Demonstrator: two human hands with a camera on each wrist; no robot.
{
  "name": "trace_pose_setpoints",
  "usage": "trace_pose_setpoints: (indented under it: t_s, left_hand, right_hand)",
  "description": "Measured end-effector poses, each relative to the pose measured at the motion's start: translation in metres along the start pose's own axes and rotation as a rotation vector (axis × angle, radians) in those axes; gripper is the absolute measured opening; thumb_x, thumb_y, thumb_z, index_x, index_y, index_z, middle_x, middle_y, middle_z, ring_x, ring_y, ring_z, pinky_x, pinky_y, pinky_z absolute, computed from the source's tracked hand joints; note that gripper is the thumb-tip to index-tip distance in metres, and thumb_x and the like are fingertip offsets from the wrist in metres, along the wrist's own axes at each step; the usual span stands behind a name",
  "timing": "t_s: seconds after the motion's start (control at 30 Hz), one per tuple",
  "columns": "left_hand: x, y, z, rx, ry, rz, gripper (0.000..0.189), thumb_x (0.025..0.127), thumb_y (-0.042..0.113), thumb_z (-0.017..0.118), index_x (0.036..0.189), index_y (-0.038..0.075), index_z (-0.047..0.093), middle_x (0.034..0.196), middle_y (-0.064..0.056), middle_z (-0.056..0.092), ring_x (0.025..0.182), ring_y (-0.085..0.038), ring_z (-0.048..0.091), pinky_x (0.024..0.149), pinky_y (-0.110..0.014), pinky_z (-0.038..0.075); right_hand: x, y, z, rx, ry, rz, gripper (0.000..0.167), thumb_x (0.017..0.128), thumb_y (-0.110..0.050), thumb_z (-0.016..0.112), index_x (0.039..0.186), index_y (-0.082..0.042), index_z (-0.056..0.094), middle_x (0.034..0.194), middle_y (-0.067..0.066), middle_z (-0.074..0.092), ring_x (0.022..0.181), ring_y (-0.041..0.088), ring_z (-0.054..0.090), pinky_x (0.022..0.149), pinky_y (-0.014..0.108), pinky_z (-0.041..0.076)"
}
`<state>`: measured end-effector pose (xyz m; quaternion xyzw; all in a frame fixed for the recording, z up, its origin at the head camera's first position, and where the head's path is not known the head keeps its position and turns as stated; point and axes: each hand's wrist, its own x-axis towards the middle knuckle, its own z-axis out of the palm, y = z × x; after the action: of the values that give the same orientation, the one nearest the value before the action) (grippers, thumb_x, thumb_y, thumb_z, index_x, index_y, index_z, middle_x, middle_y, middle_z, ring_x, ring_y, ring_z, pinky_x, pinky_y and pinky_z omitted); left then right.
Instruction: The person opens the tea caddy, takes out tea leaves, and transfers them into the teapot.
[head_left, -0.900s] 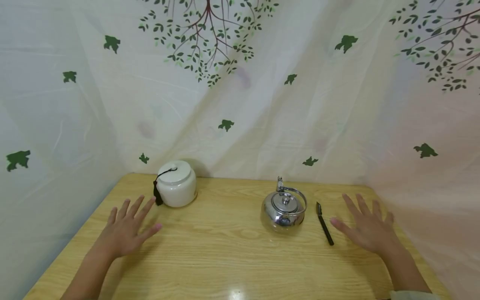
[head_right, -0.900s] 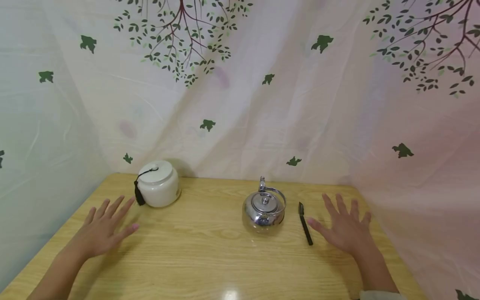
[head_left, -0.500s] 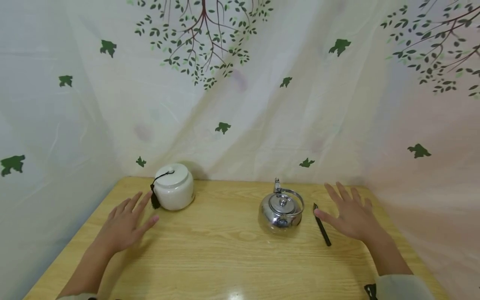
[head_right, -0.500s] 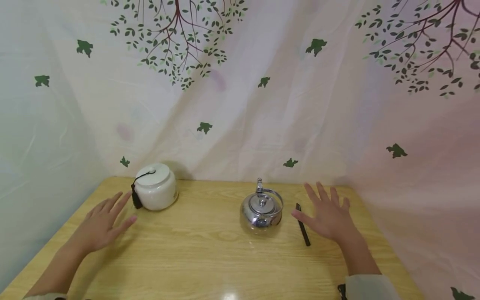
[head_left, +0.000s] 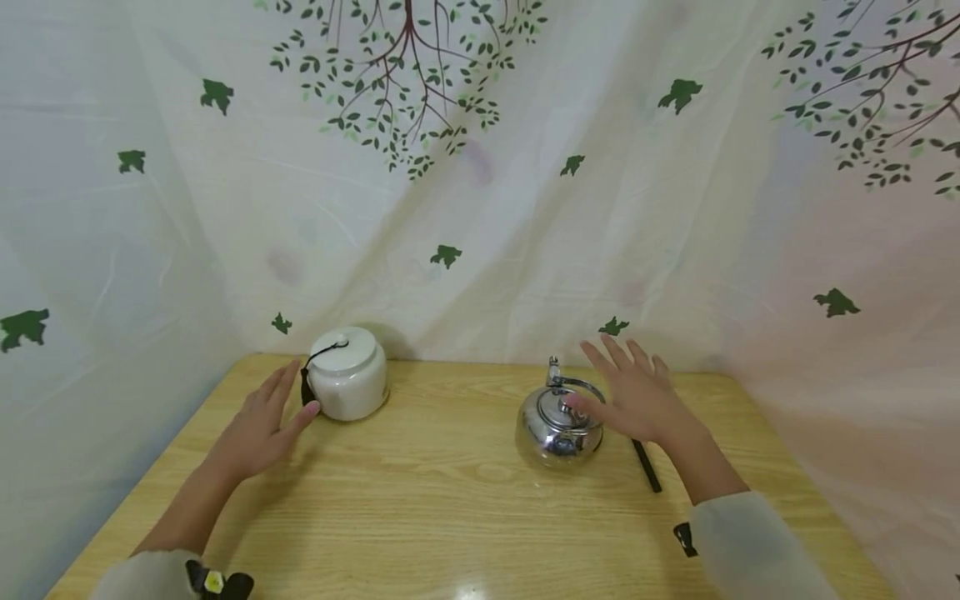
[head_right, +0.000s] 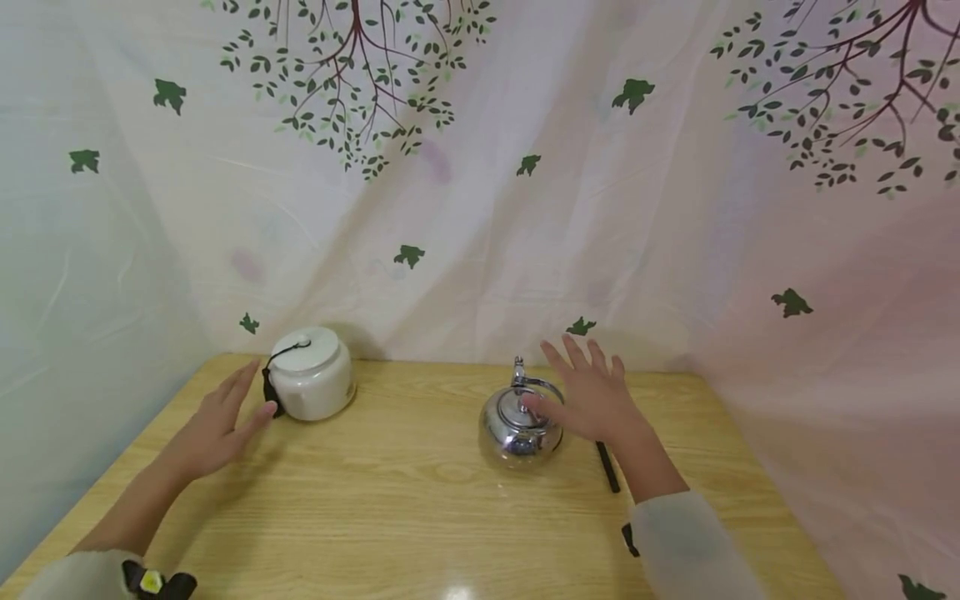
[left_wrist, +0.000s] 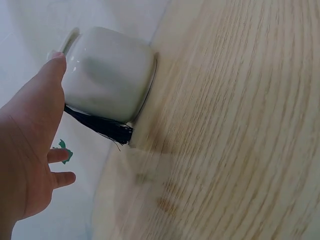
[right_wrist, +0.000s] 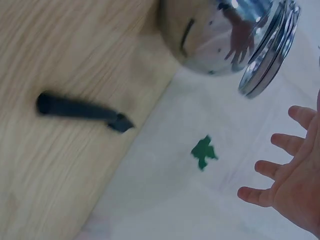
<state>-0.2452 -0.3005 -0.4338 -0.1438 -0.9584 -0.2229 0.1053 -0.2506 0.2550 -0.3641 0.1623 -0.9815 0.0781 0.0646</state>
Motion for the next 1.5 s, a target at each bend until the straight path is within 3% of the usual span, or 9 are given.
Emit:
trace_pose_setpoints:
  t_s: [0.2, 0.43, 0.63, 0.87, 1.1, 1.33, 1.5]
  left_hand:
    - [0.007, -0.009, 0.006, -0.144, -0.016, -0.037, 0.080, 0.109, 0.044, 0.045, 0.165, 0.013, -0.003, 0.164, -0.035, 0.012, 0.143, -0.064, 0.015, 0.104, -0.082, 0.017]
    - [0.018, -0.013, 0.014, -0.191, -0.054, -0.067, 0.081, 0.109, 0.047, 0.040, 0.164, 0.009, -0.007, 0.164, -0.035, 0.007, 0.147, -0.061, 0.010, 0.108, -0.080, 0.015]
    - [0.028, -0.011, 0.017, -0.282, -0.043, -0.062, 0.080, 0.110, 0.044, 0.039, 0.164, 0.008, -0.009, 0.163, -0.036, 0.010, 0.143, -0.060, 0.022, 0.108, -0.077, 0.022]
    - [0.038, -0.008, 0.017, -0.403, -0.042, -0.158, 0.084, 0.108, 0.051, 0.043, 0.165, 0.012, -0.004, 0.164, -0.031, 0.019, 0.142, -0.057, 0.029, 0.107, -0.073, 0.030]
    - [0.044, -0.006, 0.017, -0.468, -0.037, -0.223, 0.087, 0.105, 0.055, 0.046, 0.166, 0.016, -0.003, 0.165, -0.028, 0.017, 0.142, -0.055, 0.030, 0.106, -0.074, 0.032]
    - [0.048, -0.007, 0.021, -0.531, 0.001, -0.197, 0.083, 0.106, 0.049, 0.050, 0.166, 0.011, 0.007, 0.157, -0.030, 0.028, 0.134, -0.048, 0.037, 0.101, -0.062, 0.038]
    - [0.051, -0.009, 0.026, -0.564, 0.025, -0.195, 0.082, 0.105, 0.046, 0.054, 0.165, 0.009, 0.012, 0.155, -0.029, 0.032, 0.133, -0.045, 0.038, 0.100, -0.057, 0.037]
  right_hand:
    - [0.027, -0.027, 0.014, 0.030, 0.008, -0.077, 0.081, 0.102, -0.066, 0.042, 0.164, -0.018, 0.024, 0.167, 0.020, 0.023, 0.150, 0.052, 0.019, 0.111, 0.078, 0.016]
    - [0.050, -0.055, 0.027, 0.062, -0.049, -0.117, 0.079, 0.103, -0.065, 0.038, 0.165, -0.017, 0.023, 0.166, 0.019, 0.025, 0.150, 0.050, 0.022, 0.113, 0.075, 0.018]
    - [0.066, -0.083, 0.033, 0.054, -0.094, -0.143, 0.079, 0.104, -0.065, 0.038, 0.165, -0.017, 0.022, 0.167, 0.019, 0.024, 0.151, 0.048, 0.021, 0.115, 0.072, 0.019]
    - [0.084, -0.109, 0.042, 0.052, -0.126, -0.156, 0.079, 0.103, -0.068, 0.034, 0.165, -0.020, 0.021, 0.167, 0.015, 0.024, 0.151, 0.045, 0.022, 0.117, 0.068, 0.020]
    - [0.098, -0.134, 0.053, 0.075, -0.129, -0.186, 0.077, 0.104, -0.065, 0.036, 0.165, -0.018, 0.023, 0.167, 0.015, 0.027, 0.151, 0.044, 0.025, 0.117, 0.067, 0.022]
    - [0.110, -0.164, 0.070, 0.083, -0.140, -0.193, 0.078, 0.104, -0.065, 0.036, 0.164, -0.019, 0.023, 0.166, 0.012, 0.029, 0.151, 0.039, 0.027, 0.118, 0.063, 0.024]
    - [0.113, -0.184, 0.080, 0.155, -0.158, -0.208, 0.081, 0.103, -0.063, 0.041, 0.164, -0.014, 0.020, 0.166, 0.014, 0.029, 0.151, 0.038, 0.028, 0.119, 0.059, 0.026]
